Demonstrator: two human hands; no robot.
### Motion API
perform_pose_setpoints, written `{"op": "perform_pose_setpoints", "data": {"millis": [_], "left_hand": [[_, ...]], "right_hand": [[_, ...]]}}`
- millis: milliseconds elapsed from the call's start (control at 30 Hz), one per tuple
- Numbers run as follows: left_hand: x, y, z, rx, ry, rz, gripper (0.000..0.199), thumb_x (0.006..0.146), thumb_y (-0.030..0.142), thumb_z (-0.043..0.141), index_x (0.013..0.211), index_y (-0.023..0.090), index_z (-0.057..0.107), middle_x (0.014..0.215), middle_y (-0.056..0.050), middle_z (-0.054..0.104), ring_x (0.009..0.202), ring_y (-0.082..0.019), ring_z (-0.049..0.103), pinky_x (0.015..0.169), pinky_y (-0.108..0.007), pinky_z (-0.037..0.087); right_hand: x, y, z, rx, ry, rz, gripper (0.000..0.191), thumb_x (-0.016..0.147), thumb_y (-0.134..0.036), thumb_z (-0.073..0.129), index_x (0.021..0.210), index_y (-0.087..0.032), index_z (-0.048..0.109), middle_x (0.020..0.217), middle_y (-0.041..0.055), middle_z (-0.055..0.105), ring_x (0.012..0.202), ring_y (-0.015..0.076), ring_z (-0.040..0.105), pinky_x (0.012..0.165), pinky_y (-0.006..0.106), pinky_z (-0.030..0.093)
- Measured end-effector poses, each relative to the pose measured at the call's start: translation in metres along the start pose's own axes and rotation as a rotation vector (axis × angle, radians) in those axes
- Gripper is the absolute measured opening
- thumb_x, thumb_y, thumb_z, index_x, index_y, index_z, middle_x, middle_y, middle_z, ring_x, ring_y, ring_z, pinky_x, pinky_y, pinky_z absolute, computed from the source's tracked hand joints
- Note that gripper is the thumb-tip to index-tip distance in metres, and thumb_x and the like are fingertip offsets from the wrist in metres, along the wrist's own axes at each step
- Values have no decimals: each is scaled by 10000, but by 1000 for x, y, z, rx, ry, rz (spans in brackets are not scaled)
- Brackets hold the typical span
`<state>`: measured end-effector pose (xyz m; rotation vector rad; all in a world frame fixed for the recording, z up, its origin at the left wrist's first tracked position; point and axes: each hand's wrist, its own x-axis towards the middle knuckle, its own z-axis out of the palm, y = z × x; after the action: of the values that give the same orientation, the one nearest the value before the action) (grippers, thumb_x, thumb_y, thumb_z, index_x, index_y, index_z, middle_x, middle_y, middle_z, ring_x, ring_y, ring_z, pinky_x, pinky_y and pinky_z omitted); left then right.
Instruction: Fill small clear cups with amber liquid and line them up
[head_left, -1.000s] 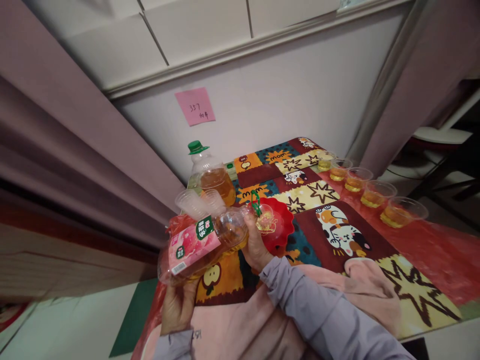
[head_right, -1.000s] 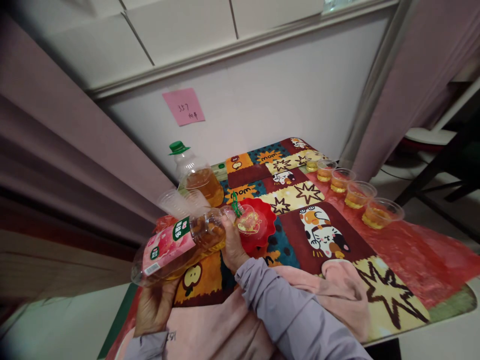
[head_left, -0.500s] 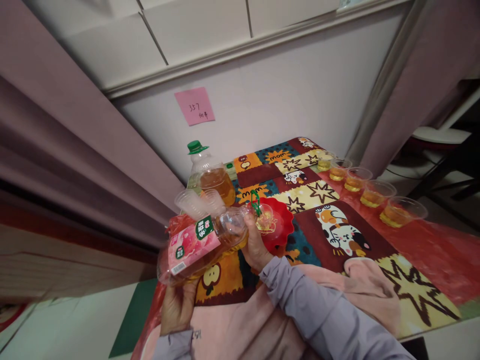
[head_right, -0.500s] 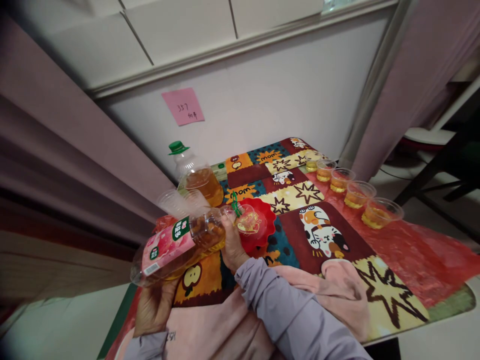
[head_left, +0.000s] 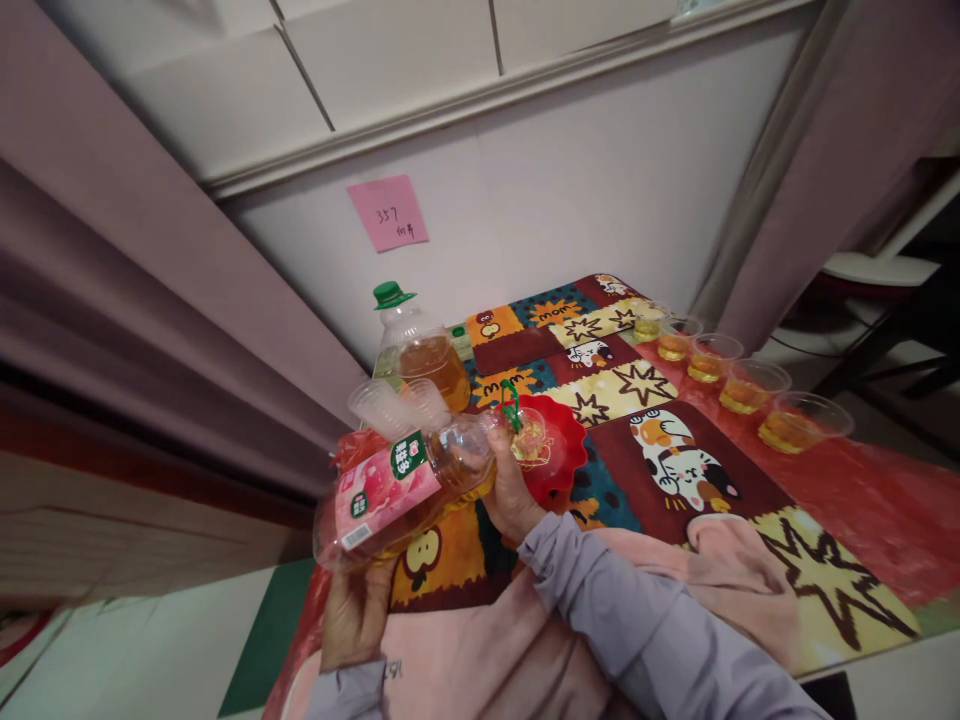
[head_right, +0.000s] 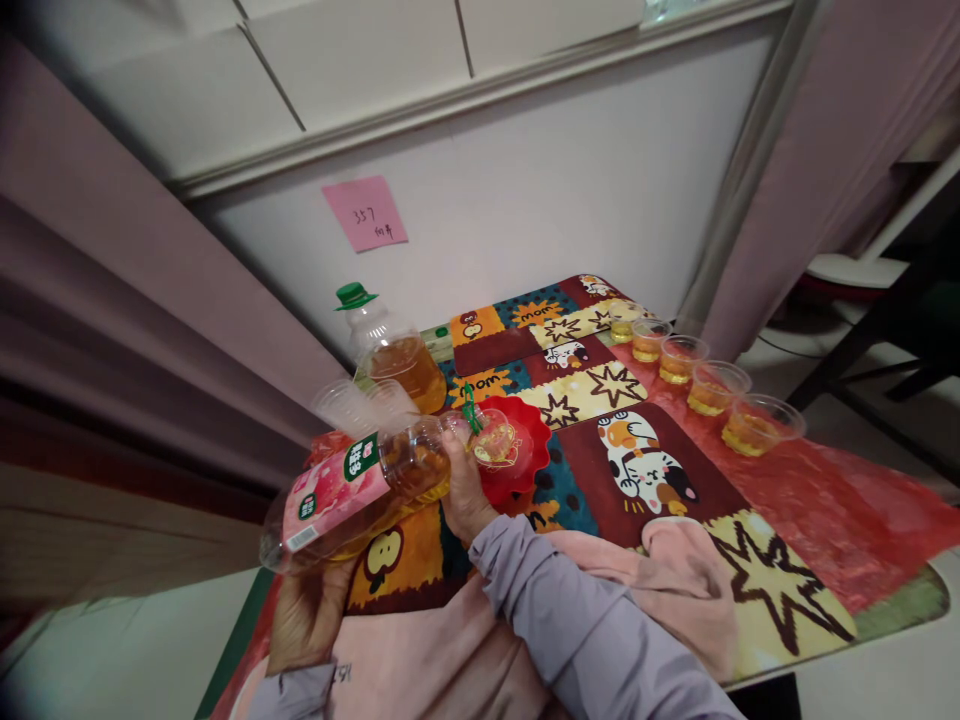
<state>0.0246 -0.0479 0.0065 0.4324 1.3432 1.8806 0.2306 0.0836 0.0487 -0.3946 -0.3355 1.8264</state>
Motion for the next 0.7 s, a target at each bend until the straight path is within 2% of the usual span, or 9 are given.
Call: {"op": "perform_pose_setpoints", "data": {"millis": [133,300,400,567,700], "left_hand": [[-2,2,2,7,-15,4,577,898,616,926,1404,361,819,1674,-47,698,1742,-368,379,1290,-517,499],[-6,6,11,-15,41,-3,675,842,645,962,1438,367,812,1690,-39,684,1722,-373,421,1266,-511,521],[-7,9,13,-16,7,-17,712,834,642,970,1463,353,802,1667,-61,702,1687,-403,475,1257,-550,536],[-6,9,12,-6,-16,-6,682,901,668,909,1485,339,784,1648,-63,718,1695,-384,465,1254,-512,553],[-2,5,6,-73,-38,-47,548,985,592,844,1470,341,793,1620,-52,741,1686,-350,485,1273,-478,528]], "right_hand": [[0,1,-1,5,-2,-16,651,868,-748,853,1285,-249,810,1311,78,886,1290,354,819,1191,531,627],[1,3,-2,-7,16,10,635,876,-743,844,1270,-245,823,1298,82,891,1321,363,809,1213,540,615],[2,3,-3,-17,24,0,598,891,-720,840,1265,-253,825,1293,73,891,1343,355,800,1232,542,602],[3,3,-5,-18,12,3,602,883,-710,851,1260,-241,820,1283,81,888,1326,342,806,1229,525,602],[2,3,-4,-10,5,-7,611,898,-727,840,1282,-252,815,1310,71,885,1325,337,806,1226,529,604]]}}
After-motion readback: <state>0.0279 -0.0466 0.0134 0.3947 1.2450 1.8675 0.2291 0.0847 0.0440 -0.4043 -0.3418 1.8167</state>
